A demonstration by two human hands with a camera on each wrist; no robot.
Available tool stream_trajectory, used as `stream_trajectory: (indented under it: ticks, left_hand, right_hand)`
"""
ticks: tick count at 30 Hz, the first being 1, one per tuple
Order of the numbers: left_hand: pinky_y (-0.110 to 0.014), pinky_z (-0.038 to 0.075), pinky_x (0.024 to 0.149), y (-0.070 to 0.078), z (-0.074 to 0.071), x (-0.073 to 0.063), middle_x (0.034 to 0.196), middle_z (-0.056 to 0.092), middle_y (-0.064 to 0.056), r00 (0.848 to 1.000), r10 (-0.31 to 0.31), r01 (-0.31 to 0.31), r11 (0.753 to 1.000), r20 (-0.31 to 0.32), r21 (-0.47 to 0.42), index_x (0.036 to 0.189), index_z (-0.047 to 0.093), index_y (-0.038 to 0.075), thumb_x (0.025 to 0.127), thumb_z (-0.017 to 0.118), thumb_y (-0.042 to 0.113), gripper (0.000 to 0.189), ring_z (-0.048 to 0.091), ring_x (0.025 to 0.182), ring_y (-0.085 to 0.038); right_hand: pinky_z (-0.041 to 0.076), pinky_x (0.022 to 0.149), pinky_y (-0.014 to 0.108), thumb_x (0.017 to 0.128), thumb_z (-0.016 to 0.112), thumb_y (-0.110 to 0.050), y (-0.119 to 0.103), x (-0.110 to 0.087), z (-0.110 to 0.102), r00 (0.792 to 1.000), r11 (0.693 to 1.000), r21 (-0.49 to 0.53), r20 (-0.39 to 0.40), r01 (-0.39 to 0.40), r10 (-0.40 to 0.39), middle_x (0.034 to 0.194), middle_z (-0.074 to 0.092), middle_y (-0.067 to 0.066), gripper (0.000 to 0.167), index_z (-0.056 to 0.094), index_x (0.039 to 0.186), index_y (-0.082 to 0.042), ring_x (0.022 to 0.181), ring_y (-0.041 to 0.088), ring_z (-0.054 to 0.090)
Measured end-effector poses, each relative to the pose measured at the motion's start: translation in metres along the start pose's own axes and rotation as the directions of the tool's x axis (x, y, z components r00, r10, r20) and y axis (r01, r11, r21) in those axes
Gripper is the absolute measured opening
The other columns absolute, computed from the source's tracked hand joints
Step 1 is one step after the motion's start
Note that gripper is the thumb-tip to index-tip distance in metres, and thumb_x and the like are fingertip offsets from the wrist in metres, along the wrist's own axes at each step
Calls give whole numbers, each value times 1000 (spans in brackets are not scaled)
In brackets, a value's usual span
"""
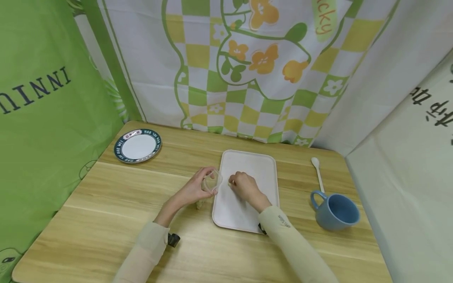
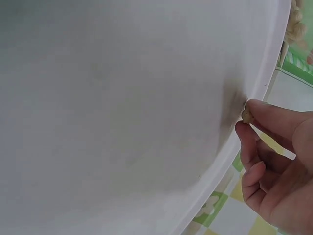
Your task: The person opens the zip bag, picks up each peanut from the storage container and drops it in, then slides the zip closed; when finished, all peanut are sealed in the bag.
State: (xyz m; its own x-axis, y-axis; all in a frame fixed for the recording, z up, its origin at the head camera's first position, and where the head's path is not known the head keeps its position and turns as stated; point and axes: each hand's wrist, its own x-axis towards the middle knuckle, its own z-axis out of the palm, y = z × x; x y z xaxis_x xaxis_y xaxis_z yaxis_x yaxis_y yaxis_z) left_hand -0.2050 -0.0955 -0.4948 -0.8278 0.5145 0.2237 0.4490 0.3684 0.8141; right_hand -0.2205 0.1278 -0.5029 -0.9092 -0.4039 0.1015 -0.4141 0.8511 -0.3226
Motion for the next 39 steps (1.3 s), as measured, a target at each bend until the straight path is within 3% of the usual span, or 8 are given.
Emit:
stream_trajectory:
  ticks: [14,24,33,39]
  left_hand:
    - [-49,42,97,0,-1,0,116,52,-10,1000,-24,24,1000,4,15,138,41,10,77,78,13,71,48,116,-29]
    - [-51,42,97,-1,1,1,115,53,-10,1000,-1,1,1000,-3,22,138,39,7,77,78,11,73,48,117,-30]
    - [-51,41,98,0,1,2,117,53,-12,1000,-15,15,1000,3,15,139,39,6,76,79,10,74,49,116,-30]
    - [-51,40,99,1,1,2,118,52,-11,999,-44,44,999,16,3,140,38,6,77,79,10,75,46,119,-30]
  right_hand:
    - [51,65,37,91,65,-10,1,-4,-14,986,997,81,-169,14,0,86,64,5,14,70,105,-9,78,21,60]
    - [46,59,31,92,65,-10,-1,-2,-33,921,982,111,-375,152,-100,84,61,4,17,71,106,-6,71,17,52]
    - [50,64,32,88,69,-7,-12,-3,-52,902,965,167,-417,200,-115,87,62,5,15,68,103,-4,79,19,59]
    - [49,63,30,84,73,-7,-28,-6,-66,879,949,165,-446,267,-170,87,63,2,13,69,96,-6,78,19,60]
